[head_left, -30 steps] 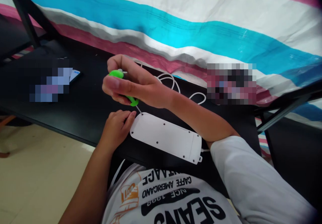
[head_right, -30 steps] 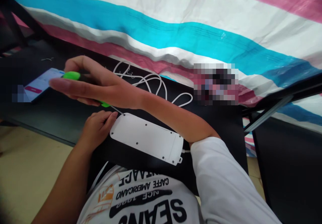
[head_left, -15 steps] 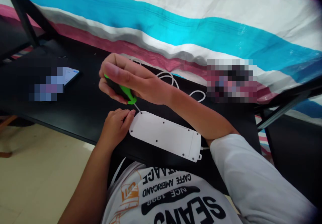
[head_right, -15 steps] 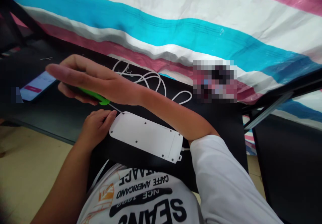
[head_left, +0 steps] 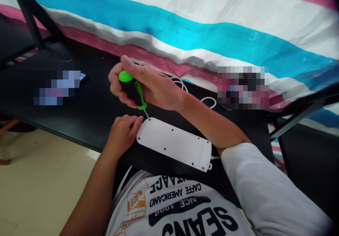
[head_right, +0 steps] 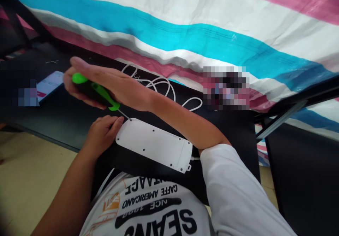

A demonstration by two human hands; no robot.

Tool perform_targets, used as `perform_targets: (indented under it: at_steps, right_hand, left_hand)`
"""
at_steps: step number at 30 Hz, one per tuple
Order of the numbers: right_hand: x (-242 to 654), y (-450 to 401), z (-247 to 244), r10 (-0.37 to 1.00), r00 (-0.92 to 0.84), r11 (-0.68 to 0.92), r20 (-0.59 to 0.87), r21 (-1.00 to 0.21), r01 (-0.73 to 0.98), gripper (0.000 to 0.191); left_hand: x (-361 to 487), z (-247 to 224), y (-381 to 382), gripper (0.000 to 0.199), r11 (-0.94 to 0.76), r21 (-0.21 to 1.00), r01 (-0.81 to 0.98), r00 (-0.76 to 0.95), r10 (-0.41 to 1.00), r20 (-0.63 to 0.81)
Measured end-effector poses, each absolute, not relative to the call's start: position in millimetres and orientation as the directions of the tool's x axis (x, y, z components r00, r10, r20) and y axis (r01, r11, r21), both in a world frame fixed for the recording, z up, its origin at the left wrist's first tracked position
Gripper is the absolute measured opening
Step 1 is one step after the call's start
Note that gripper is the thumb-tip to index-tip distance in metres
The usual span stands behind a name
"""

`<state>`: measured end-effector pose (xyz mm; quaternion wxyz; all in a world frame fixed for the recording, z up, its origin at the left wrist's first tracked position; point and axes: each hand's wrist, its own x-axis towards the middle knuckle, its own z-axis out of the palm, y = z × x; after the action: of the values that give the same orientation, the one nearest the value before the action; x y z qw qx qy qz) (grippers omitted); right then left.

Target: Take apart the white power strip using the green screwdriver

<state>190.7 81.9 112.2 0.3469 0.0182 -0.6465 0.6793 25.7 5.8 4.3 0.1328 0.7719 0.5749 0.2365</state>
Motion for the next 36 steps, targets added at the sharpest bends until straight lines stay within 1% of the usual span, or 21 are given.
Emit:
perform_targets:
  at_steps: [2,4,5,7,8,9,11,13,15,16,17,20,21,22,23,25,28,32,36]
  right_hand:
    - [192,81,113,0.458,-0.77,-0.022,0.445,-0.86,-0.51,0.052]
    - [192,79,114,0.47,-0.757,-0.087,0.453,-0.83,-0.551,0.051]
    - [193,78,114,0.477,-0.748,-0.088,0.462,-0.821,-0.564,0.045]
    - [194,78,115,0.49,-0.72,-0.037,0.491,-0.814,-0.58,0.032]
    - [195,77,116,0.481,-0.725,-0.006,0.493,-0.825,-0.565,0.028]
    - [195,77,118,0.467,-0.736,0.021,0.49,-0.838,-0.545,0.029]
    - [195,78,119,0.44,-0.765,0.041,0.47,-0.862,-0.506,0.043]
    - [193,79,118,0.439,-0.763,0.033,0.474,-0.858,-0.513,0.059]
    - [189,81,113,0.446,-0.735,0.014,0.512,-0.824,-0.566,0.066]
    - [187,82,110,0.439,-0.726,0.002,0.529,-0.809,-0.588,0.065]
    - [186,84,107,0.435,-0.713,0.0,0.55,-0.792,-0.611,0.059]
    - [186,87,103,0.452,-0.676,0.016,0.582,-0.763,-0.647,0.03]
    - [187,88,104,0.457,-0.677,0.018,0.577,-0.767,-0.642,0.025]
    - [189,88,105,0.458,-0.692,0.012,0.558,-0.782,-0.623,0.023]
    - [190,89,107,0.454,-0.718,-0.003,0.527,-0.805,-0.593,0.026]
    - [193,89,112,0.463,-0.756,-0.032,0.463,-0.844,-0.536,0.038]
    - [195,88,117,0.526,-0.751,-0.054,0.4,-0.865,-0.499,0.049]
    - [196,85,120,0.578,-0.719,-0.044,0.385,-0.866,-0.499,0.05]
    - [198,85,121,0.57,-0.717,-0.009,0.401,-0.87,-0.493,0.05]
  left_hand:
    - [26,5,6,0.042,-0.303,0.483,0.822,0.227,0.951,0.211]
    - [26,5,6,0.041,-0.307,0.484,0.82,0.229,0.95,0.213]
    - [26,5,6,0.041,-0.308,0.483,0.819,0.23,0.949,0.215]
    - [26,4,6,0.041,-0.313,0.479,0.82,0.234,0.947,0.218]
    - [26,4,7,0.041,-0.313,0.478,0.821,0.233,0.947,0.221]
    - [26,4,7,0.041,-0.314,0.478,0.82,0.233,0.947,0.222]
    - [25,3,7,0.041,-0.315,0.481,0.818,0.234,0.947,0.222]
    - [25,3,7,0.041,-0.312,0.486,0.816,0.238,0.948,0.209]
    - [26,5,6,0.041,-0.301,0.486,0.821,0.233,0.952,0.196]
    - [26,5,6,0.041,-0.295,0.484,0.824,0.23,0.954,0.191]
    - [26,6,5,0.041,-0.292,0.481,0.826,0.228,0.955,0.188]
    - [27,9,4,0.042,-0.295,0.472,0.831,0.232,0.954,0.187]
    - [27,9,4,0.042,-0.297,0.471,0.831,0.234,0.954,0.188]
    - [27,9,4,0.042,-0.298,0.471,0.83,0.235,0.953,0.189]
    - [26,8,4,0.042,-0.297,0.473,0.829,0.234,0.954,0.19]
    - [27,7,4,0.042,-0.292,0.481,0.826,0.227,0.955,0.19]
    - [28,6,4,0.042,-0.28,0.498,0.821,0.216,0.959,0.183]
    - [29,7,4,0.044,-0.284,0.512,0.811,0.219,0.958,0.185]
    - [29,8,3,0.044,-0.289,0.524,0.801,0.224,0.957,0.185]
